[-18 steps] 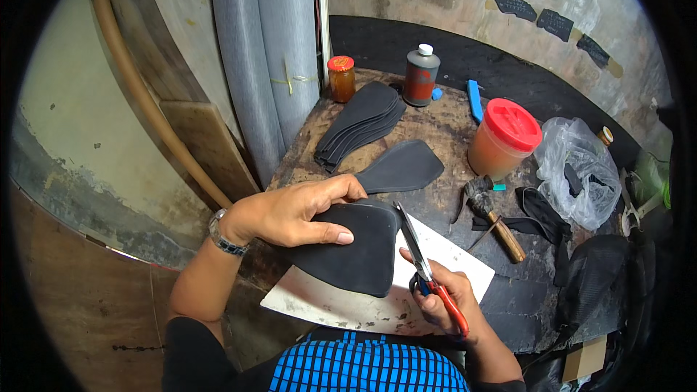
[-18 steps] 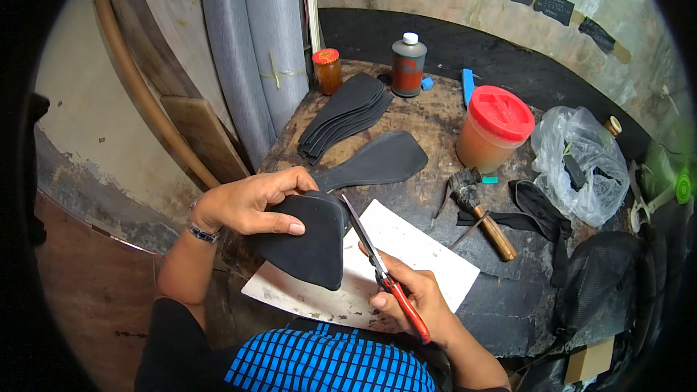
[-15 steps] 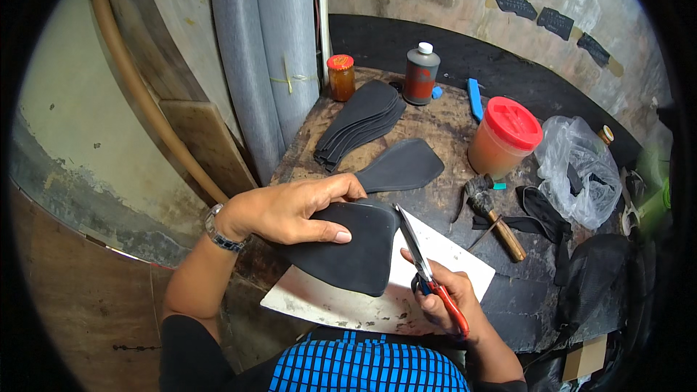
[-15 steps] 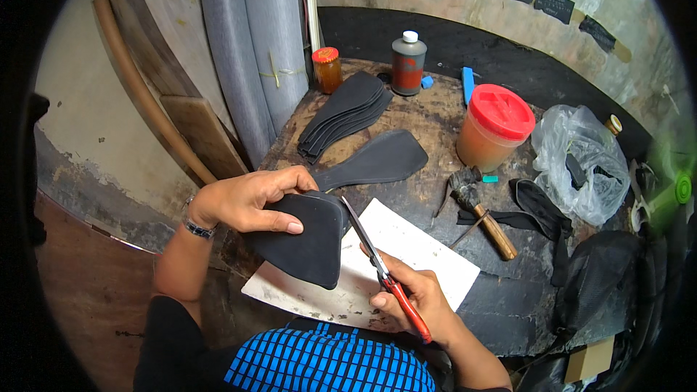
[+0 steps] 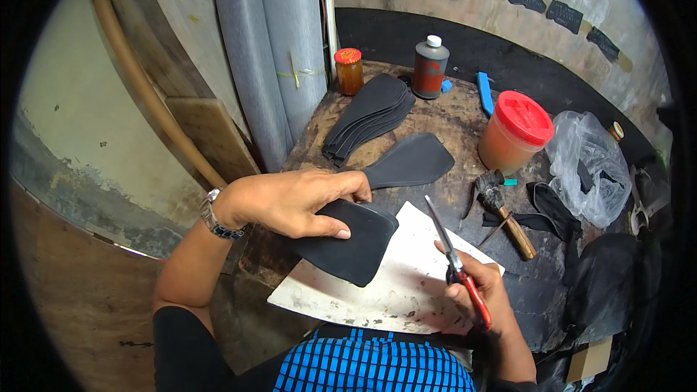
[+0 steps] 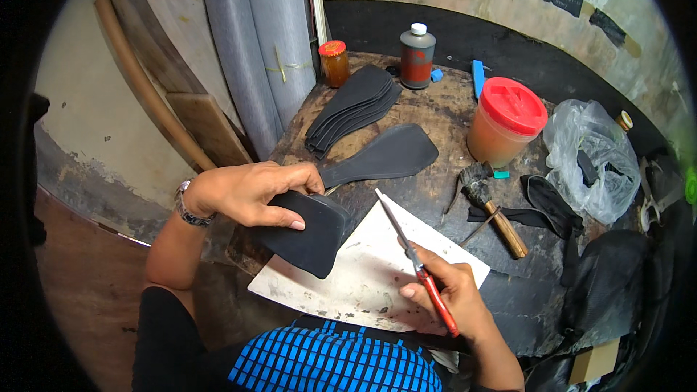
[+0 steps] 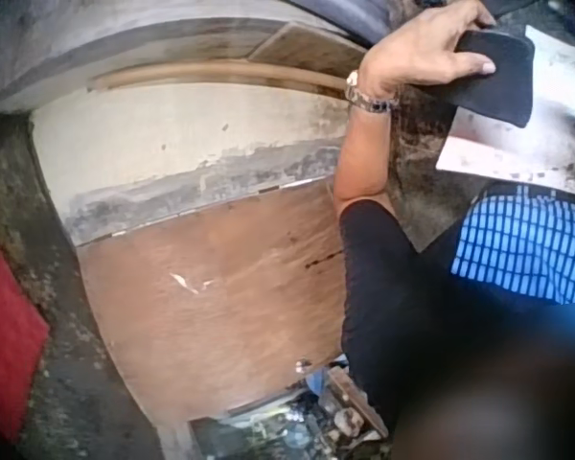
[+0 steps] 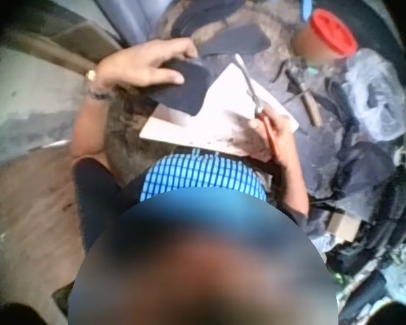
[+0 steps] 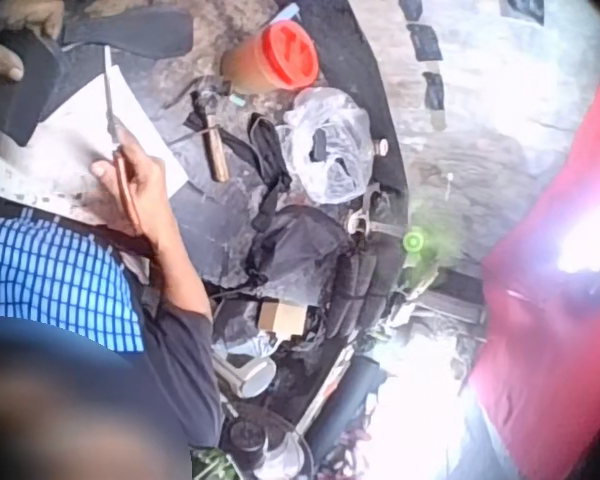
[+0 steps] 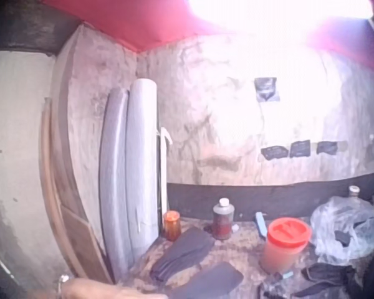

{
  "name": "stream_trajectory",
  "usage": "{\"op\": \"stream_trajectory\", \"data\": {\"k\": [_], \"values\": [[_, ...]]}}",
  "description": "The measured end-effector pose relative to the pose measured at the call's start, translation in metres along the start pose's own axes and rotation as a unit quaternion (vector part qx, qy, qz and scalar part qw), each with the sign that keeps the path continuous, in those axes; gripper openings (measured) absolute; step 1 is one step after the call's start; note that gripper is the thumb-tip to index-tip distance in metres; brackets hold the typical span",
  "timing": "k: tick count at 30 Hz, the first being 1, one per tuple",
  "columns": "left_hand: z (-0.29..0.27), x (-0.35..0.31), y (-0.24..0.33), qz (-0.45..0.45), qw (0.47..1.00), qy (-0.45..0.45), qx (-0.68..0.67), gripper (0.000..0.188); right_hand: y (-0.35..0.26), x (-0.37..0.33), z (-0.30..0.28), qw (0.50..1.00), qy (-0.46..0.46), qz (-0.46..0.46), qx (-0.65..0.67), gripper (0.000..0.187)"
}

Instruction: The person assembles a shoe insole by attaching a black rubber strip to a green insole. They use a hammer to tap the strip into place and a pointed tool to press the edges. The person flips the insole to inspect the attachment and continues securing the strip along the perimeter.

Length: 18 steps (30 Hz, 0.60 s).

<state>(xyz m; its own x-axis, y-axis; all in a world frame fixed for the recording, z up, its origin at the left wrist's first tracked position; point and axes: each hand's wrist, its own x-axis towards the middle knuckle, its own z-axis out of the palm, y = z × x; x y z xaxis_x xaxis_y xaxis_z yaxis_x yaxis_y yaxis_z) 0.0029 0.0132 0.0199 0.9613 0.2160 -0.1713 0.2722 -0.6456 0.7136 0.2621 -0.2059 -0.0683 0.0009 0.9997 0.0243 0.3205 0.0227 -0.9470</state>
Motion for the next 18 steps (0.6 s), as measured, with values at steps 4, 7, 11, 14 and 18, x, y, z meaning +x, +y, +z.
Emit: {"op": "stream_trajectory", "data": {"k": [4,7,11,14,18], "values": [[0.004,-0.004,-0.008,0.008,1.0,0.002,-0.023,0.045,-0.008,-0.002,-0.009,0.995,0.078,0.065,-0.003,0.063],[0.026,0.001,-0.017,0.023,0.961,0.069,-0.265,0.045,-0.006,-0.005,-0.022,0.981,0.174,0.05,-0.066,0.071],[0.061,0.031,-0.035,0.11,0.647,-0.029,-0.754,0.056,0.023,-0.008,-0.076,0.906,0.382,-0.067,-0.172,0.068],[0.096,0.045,-0.039,0.119,0.521,-0.034,-0.844,0.071,0.058,-0.022,-0.159,0.907,0.421,0.019,-0.014,0.063],[0.126,0.071,-0.038,0.121,0.433,-0.117,-0.886,0.073,0.142,-0.025,-0.294,0.78,0.477,0.099,-0.393,0.064]]}}
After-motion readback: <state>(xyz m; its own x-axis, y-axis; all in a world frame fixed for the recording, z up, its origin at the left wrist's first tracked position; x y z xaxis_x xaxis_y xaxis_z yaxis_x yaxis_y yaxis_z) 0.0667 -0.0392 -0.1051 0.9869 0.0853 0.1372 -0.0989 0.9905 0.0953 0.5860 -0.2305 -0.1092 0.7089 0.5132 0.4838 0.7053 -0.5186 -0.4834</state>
